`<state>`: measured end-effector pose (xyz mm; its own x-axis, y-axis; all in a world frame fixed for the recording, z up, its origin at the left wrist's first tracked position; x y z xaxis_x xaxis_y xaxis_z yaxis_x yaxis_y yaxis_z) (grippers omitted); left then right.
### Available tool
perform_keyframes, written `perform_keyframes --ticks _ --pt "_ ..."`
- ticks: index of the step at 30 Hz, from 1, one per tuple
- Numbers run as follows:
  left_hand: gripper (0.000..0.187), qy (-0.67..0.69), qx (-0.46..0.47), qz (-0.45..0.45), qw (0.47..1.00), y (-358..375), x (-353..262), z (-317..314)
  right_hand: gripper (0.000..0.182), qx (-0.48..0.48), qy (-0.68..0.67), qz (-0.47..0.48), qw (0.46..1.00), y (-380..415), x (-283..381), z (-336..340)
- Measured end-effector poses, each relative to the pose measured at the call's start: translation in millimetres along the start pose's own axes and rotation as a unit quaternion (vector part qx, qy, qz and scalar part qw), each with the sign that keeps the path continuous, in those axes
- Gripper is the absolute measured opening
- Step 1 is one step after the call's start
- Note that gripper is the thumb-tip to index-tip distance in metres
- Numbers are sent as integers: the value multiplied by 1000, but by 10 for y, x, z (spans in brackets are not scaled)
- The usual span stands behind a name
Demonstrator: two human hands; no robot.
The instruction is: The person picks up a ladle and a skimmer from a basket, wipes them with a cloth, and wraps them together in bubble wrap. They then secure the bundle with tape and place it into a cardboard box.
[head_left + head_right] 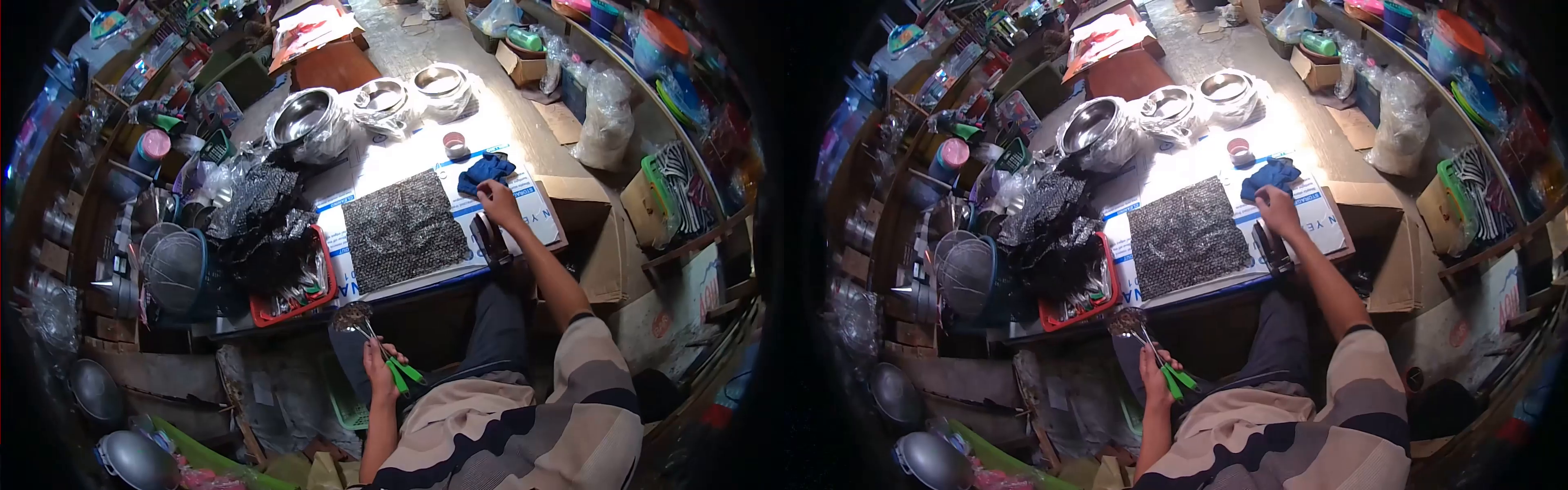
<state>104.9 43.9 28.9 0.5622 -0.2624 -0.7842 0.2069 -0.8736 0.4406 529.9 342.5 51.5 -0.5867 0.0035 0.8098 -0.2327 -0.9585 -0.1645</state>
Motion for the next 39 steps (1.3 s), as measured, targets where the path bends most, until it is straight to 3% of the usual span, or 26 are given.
perform_keyframes --ticks 3,5,8,12,13,14,17,22,25,27,28,29,30,31,32,34,35,39 --pt "30 -14 -1 7 1000 -7 60 1 31 33 92 44 994 -369 -421 -201" --pt "30 -38 -19 18 999 -9 85 -15 43 41 301 55 951 -456 -481 -270" --pt "30 -41 -21 20 999 -53 124 -23 52 49 326 -20 944 -571 -847 -438" --pt "31 -43 -34 26 998 -94 186 -49 35 48 324 -19 945 -619 -924 -506" --pt "31 -44 -38 29 998 -101 204 -57 25 -12 309 43 950 -603 -753 -401" --pt "31 -47 -40 35 997 -110 231 -68 25 -8 310 41 950 -627 -740 -372" --pt "30 -52 -42 50 997 -119 338 -83 18 -89 242 133 957 -675 -379 -34" --pt "29 -55 -28 55 997 -139 397 -176 23 -92 56 100 989 -822 -383 311" --pt "30 -56 -23 51 997 -127 382 -205 27 -70 0 53 996 -860 -523 342" --pt "32 -66 -24 53 996 -108 376 -193 31 -43 -44 -85 995 -848 -820 291" --pt "32 -65 -24 52 996 -105 375 -184 31 -43 -44 -83 995 -839 -829 281" --pt "33 -67 -21 48 996 -101 368 -179 34 -38 -251 -158 954 -780 -995 180" --pt "33 -69 -17 45 996 -86 361 -169 37 -31 -444 -226 866 -692 -1099 39" --pt "33 -66 -16 45 997 -68 358 -172 40 127 -559 -168 802 -592 -695 16" --pt "32 -58 -21 47 997 -59 362 -172 40 128 -557 -166 804 -496 -626 45" --pt "30 -49 -24 48 997 -42 337 -174 40 220 -563 -285 744 -169 -658 -253" --pt "28 -49 -18 46 998 -40 319 -187 39 205 -547 -313 748 -107 -724 -236" --pt "26 -74 12 26 997 -32 222 -262 37 127 -567 -215 785 24 -241 31"
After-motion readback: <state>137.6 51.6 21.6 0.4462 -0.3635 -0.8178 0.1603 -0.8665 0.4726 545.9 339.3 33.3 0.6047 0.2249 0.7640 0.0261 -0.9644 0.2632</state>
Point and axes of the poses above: each hand's wrist, its own y-axis away from the middle knuckle, its own z-axis out of the back of the hand, x = y × z, the point moved 10 cm from there along -y, towards the middle knuckle, and after that the axes turned 3 degrees about y, right-handed, at the moved point
